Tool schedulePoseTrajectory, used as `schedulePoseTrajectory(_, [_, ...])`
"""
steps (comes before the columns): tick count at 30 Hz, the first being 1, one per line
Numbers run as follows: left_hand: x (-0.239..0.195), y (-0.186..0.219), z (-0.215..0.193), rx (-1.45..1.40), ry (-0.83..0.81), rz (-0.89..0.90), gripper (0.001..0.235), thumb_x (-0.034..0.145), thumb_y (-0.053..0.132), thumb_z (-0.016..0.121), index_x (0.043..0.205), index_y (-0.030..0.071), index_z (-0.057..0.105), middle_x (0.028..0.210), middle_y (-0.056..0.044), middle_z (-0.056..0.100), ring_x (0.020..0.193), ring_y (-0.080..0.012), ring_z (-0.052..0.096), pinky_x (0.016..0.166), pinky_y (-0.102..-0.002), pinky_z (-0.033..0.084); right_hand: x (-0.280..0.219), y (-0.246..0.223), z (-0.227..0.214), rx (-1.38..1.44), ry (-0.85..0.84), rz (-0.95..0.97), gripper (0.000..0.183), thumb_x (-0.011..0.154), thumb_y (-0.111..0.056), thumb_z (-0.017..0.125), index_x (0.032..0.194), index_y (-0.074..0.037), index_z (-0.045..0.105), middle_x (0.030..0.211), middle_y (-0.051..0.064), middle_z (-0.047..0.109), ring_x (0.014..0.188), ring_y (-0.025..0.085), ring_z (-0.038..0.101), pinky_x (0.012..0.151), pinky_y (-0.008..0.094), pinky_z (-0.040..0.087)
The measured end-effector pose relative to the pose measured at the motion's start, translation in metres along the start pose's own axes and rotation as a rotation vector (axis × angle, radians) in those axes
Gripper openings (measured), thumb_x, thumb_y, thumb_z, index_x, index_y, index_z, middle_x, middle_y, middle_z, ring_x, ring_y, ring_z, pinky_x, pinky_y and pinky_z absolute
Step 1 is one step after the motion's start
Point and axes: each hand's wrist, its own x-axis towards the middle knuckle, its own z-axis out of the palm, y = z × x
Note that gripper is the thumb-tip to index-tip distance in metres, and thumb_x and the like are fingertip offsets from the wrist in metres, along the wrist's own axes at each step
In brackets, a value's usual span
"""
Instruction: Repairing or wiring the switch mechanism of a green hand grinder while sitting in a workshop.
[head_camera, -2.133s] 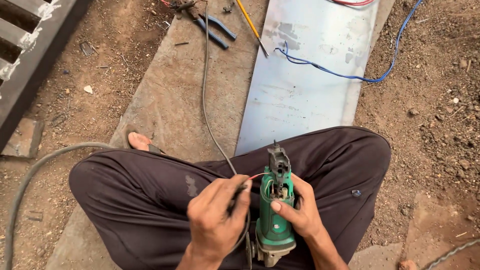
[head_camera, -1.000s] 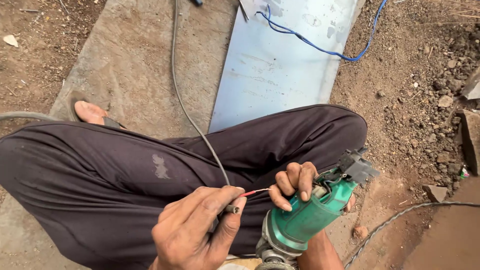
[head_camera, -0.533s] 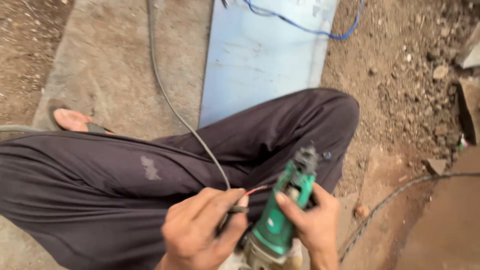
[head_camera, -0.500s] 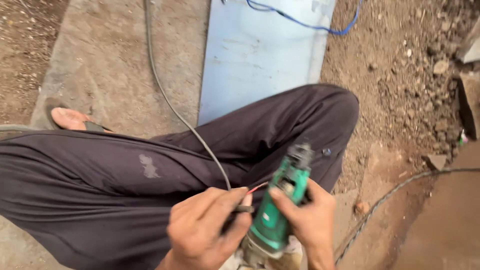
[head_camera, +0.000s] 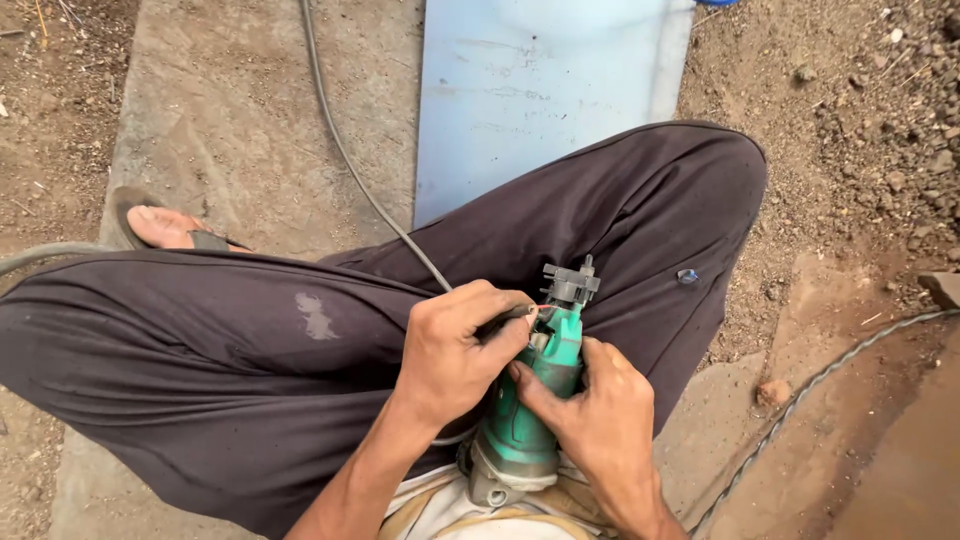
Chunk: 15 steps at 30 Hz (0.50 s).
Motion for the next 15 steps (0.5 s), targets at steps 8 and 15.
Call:
schedulePoseTrajectory(8, [0.001,-0.005,0.009,0.029,0.071,-0.085,0.016,0.087,0.009,0.073,0.101,0.002,0.076,0.083,-0.008,0.072,0.07,-0.0162,0.072,0.062,-0.028,0.055,0.001,0.005,0.002,-0.004,-0.033,0.016,0.052,0.064,-0.044,0.091,0.077,0.0,0.066,0.069,0.013,0.064,0.055,0.027,0.064,0.051,0.039,0.051])
schedulePoseTrajectory(15, [0.005,-0.006,0.014,0.069,0.001,-0.191,0.015,0.085,0.013,0.074,0.097,0.003,0.077,0.081,-0.007,0.073,0.064,-0.0163,0.072,0.057,-0.029,0.055,0.001,0.01,0.005,0.013,-0.023,-0.01,0.05,0.065,-0.043,0.09,0.081,-0.001,0.067,0.07,0.013,0.065,0.055,0.025,0.065,0.05,0.038,0.052])
